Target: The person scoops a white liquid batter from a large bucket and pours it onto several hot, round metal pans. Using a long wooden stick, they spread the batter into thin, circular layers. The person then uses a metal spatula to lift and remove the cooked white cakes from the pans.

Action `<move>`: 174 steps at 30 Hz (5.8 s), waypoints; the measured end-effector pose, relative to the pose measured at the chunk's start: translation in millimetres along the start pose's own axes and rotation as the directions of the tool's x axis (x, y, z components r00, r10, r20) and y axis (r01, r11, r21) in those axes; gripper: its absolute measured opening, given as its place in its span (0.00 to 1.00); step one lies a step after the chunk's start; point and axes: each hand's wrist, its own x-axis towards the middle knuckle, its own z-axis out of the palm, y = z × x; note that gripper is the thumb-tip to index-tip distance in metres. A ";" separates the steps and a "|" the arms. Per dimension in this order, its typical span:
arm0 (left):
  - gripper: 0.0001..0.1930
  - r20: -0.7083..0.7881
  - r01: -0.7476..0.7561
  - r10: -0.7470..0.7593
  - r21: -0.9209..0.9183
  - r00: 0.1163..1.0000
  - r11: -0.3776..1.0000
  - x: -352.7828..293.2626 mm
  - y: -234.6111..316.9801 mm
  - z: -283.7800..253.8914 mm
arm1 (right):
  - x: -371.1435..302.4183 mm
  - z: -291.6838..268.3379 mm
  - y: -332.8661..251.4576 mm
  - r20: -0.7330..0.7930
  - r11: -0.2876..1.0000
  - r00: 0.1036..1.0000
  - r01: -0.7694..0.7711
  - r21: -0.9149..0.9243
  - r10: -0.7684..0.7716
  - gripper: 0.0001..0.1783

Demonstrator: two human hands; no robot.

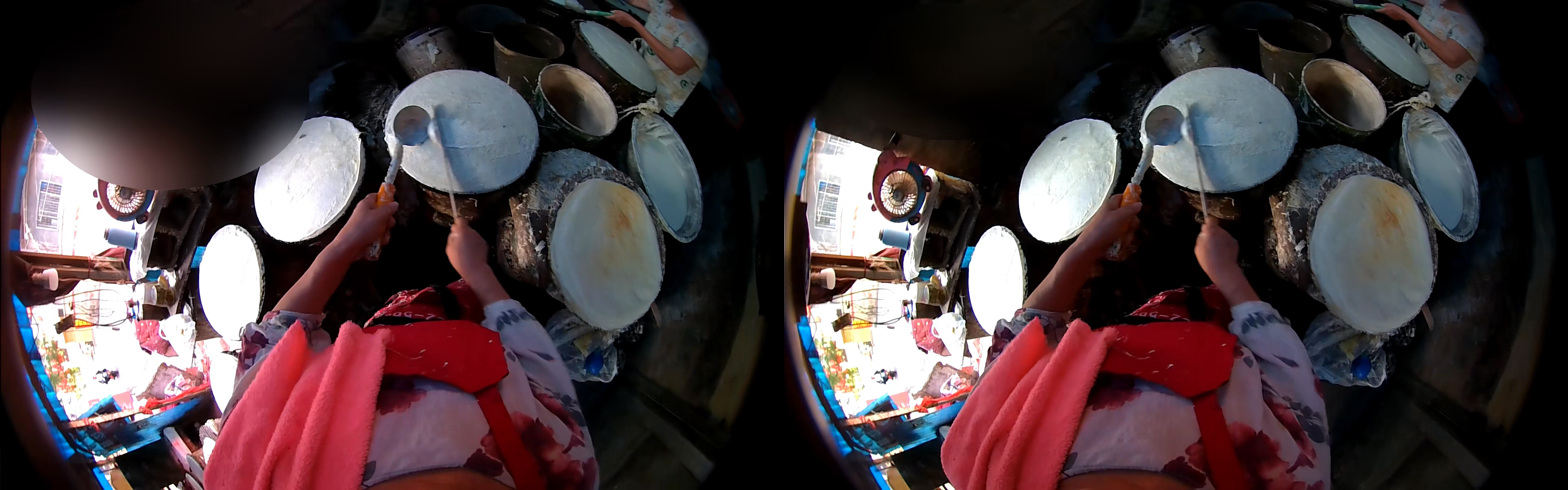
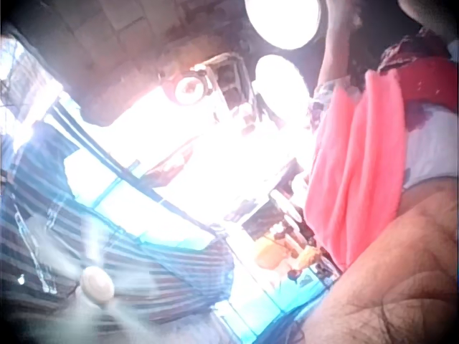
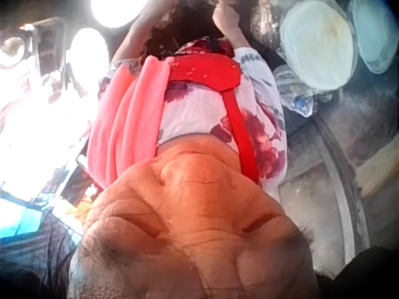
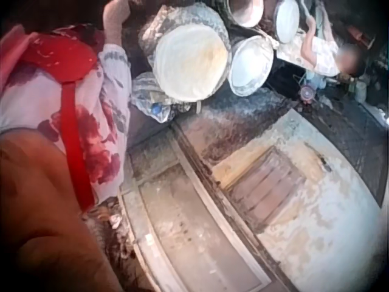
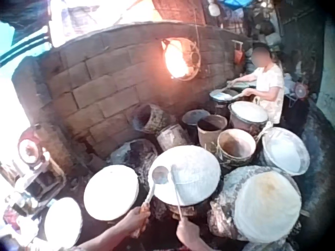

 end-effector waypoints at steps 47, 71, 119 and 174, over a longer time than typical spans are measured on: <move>0.07 -0.213 -0.210 -0.045 -0.976 0.976 0.054 -306.2 -248.3 55.9 | -37.3 -70.7 96.4 0.250 0.899 0.927 0.343 -0.272 -0.279 0.14; 0.15 -0.775 -0.991 -0.631 0.059 0.030 -0.119 -482.9 -298.4 363.8 | -281.4 56.1 -136.8 0.408 0.029 -0.586 0.547 0.837 -0.700 0.18; 0.17 -0.431 -0.984 -0.902 0.167 -0.014 -0.064 -605.4 -429.6 530.4 | -500.1 15.8 -122.7 0.592 0.133 -0.676 0.602 0.787 -0.440 0.15; 0.16 -0.896 -0.433 -0.421 0.437 -0.138 -0.788 -608.1 -415.1 532.0 | -487.0 17.4 -36.2 0.669 0.266 -0.667 0.614 0.743 -0.328 0.15</move>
